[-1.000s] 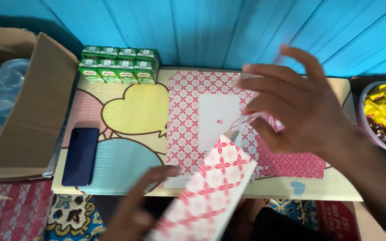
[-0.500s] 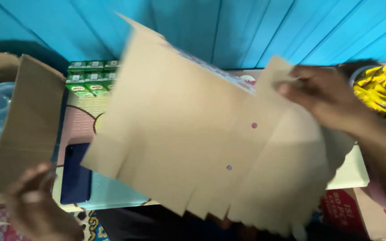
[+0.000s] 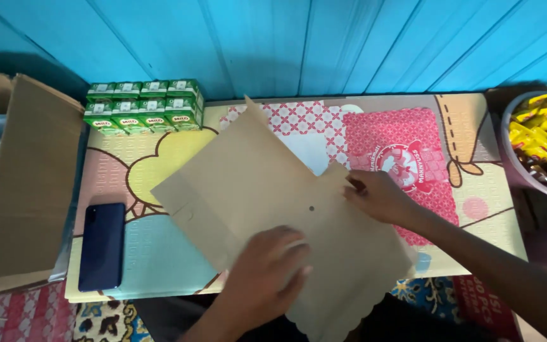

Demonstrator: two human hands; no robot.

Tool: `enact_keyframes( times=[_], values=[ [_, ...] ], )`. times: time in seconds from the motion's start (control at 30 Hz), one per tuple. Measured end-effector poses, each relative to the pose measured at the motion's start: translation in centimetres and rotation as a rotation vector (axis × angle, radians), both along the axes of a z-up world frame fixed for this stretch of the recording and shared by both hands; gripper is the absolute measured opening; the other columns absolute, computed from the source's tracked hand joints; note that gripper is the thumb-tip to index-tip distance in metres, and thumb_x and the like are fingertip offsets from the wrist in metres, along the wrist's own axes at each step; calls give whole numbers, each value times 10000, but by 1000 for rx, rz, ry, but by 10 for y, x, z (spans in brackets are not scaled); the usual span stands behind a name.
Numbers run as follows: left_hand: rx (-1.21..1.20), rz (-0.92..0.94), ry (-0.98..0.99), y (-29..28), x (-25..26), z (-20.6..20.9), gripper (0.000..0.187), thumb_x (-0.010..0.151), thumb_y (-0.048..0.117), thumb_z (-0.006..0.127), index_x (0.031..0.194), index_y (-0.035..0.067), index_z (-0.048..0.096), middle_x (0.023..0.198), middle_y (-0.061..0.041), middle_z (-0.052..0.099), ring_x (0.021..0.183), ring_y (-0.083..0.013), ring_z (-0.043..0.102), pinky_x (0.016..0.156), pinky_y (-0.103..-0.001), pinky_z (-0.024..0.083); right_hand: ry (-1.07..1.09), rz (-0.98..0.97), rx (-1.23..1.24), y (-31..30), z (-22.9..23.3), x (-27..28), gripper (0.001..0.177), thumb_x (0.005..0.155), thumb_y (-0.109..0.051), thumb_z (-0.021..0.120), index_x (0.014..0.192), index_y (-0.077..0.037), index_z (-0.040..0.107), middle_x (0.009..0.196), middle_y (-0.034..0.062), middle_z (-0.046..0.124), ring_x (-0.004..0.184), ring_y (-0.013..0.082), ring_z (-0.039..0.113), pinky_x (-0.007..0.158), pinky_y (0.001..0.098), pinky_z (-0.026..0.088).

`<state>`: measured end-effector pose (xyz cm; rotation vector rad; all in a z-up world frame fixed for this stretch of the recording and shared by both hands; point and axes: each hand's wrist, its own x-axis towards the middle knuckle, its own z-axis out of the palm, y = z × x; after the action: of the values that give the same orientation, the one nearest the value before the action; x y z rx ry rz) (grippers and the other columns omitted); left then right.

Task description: Manually folding the corners and edges of a cardboard template to assemble a box.

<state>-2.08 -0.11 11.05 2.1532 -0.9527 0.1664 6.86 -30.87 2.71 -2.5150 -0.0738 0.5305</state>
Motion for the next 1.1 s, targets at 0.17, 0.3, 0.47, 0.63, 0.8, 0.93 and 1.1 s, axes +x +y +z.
enact_keyframes(
  times=[0.17,0.3,0.47,0.63,0.8,0.93,1.1],
  values=[
    [156,-208,-161,-46,36,-61,397,909,145,646,1270,-8,584,1375,-197,556,1335,-388,533,1079,-493,437,-24,-83,-33,-19,4,-18,273,957,-315,716,820,-104,607,728,48,634,708,188,615,715,340,466],
    [339,-321,11,-80,66,-82,472,1028,230,575,1403,-55,538,1483,-241,487,1444,-437,434,1194,-574,347,-169,-228,16,-51,-14,-31,516,847,-210,797,1333,-115,651,1006,134,763,916,280,763,802,399,627],
    [498,-441,44,-116,86,-107,544,1066,318,470,1485,-29,459,1561,-207,382,1531,-403,320,1253,-537,293,-263,-242,26,-76,-4,-42,382,848,-144,772,1227,-157,731,996,77,816,977,268,784,878,401,619],
    [387,-412,-75,-131,90,-102,500,1041,298,494,1419,-27,531,1499,-210,435,1503,-407,369,1238,-544,313,-291,-296,112,-91,-19,-52,393,826,-167,780,1216,-210,762,994,22,829,1009,205,783,914,363,602],
    [159,-406,-102,-135,94,-105,550,934,245,567,1391,-60,536,1396,-250,505,1358,-438,472,1185,-549,347,-491,-105,32,-66,-8,-51,223,904,-252,712,1102,-156,748,977,19,787,880,217,744,797,371,561],
    [47,-410,-50,-138,99,-95,462,891,212,618,1263,-60,609,1282,-248,552,1176,-441,540,1140,-548,400,-724,136,-161,-45,2,-56,148,928,-158,654,1063,-132,708,944,46,713,789,285,669,720,443,506],
    [166,-406,-58,-138,96,-106,572,962,268,546,1434,-53,520,1486,-262,476,1388,-458,458,1184,-549,347,-529,-142,11,-84,-32,-53,201,897,-163,691,1088,-126,741,1071,69,780,886,258,751,829,383,572]
  ],
)
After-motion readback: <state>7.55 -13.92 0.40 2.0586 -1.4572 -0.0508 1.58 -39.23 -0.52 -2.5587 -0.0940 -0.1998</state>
